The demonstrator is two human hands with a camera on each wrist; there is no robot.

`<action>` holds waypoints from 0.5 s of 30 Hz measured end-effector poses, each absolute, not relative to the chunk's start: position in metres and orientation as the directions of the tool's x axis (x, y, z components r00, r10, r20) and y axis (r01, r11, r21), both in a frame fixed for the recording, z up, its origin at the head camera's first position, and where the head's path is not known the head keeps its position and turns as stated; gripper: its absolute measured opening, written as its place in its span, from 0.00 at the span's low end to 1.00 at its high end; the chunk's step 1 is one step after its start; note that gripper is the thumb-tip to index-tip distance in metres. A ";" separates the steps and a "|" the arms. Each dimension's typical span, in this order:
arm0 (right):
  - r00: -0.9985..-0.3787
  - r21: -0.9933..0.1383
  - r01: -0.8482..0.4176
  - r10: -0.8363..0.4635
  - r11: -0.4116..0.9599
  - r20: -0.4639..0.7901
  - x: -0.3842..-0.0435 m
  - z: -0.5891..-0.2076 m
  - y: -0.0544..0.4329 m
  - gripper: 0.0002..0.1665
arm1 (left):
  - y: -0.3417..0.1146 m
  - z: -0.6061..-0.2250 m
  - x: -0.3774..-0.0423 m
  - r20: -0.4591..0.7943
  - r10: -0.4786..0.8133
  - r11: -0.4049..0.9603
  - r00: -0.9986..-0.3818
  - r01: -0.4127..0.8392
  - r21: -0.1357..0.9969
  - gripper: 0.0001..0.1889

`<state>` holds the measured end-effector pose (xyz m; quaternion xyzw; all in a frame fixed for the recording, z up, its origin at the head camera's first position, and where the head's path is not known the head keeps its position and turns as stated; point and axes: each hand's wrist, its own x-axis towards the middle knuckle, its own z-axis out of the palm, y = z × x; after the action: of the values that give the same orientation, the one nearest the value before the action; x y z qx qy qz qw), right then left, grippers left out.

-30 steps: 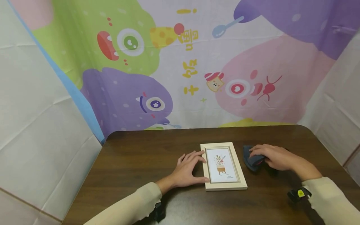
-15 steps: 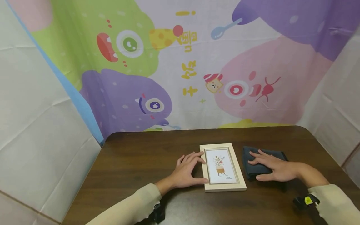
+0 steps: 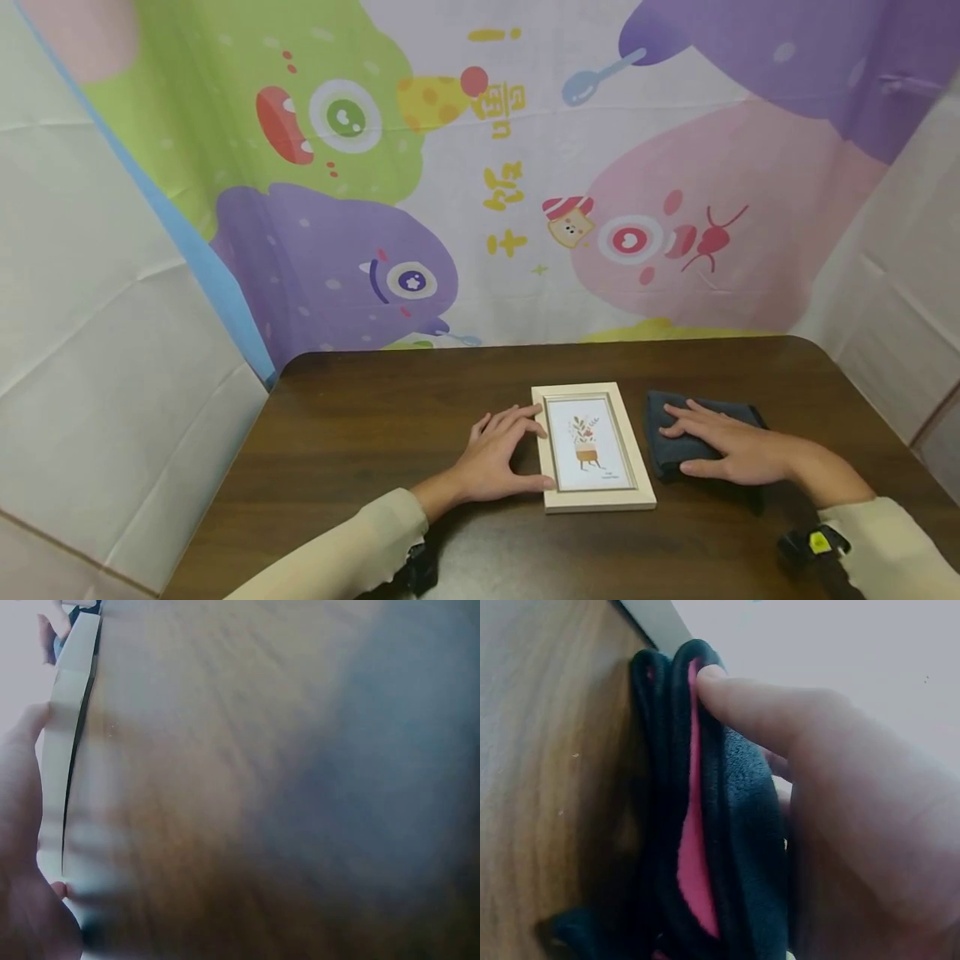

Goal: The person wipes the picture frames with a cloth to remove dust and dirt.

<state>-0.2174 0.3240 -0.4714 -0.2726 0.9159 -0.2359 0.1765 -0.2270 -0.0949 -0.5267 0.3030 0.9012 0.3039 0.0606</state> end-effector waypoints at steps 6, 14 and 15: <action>-0.808 -0.484 -0.426 -0.562 0.765 -0.178 -0.220 -0.459 0.321 0.27 | -0.091 -0.525 -0.228 0.076 0.592 0.639 -0.803 0.524 0.563 0.35; -0.835 -0.408 -0.481 -0.547 0.776 -0.057 -0.229 -0.443 0.317 0.21 | -0.091 -0.513 -0.231 0.074 0.597 0.639 -0.798 0.530 0.558 0.34; -0.838 -0.392 -0.493 -0.545 0.777 -0.027 -0.230 -0.440 0.316 0.20 | -0.092 -0.509 -0.232 0.084 0.593 0.639 -0.801 0.531 0.556 0.33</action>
<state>-0.2296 0.3163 -0.4402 -0.2761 0.9400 -0.1878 0.0698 -0.2323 -0.0919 -0.5095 0.3110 0.9037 0.2892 0.0533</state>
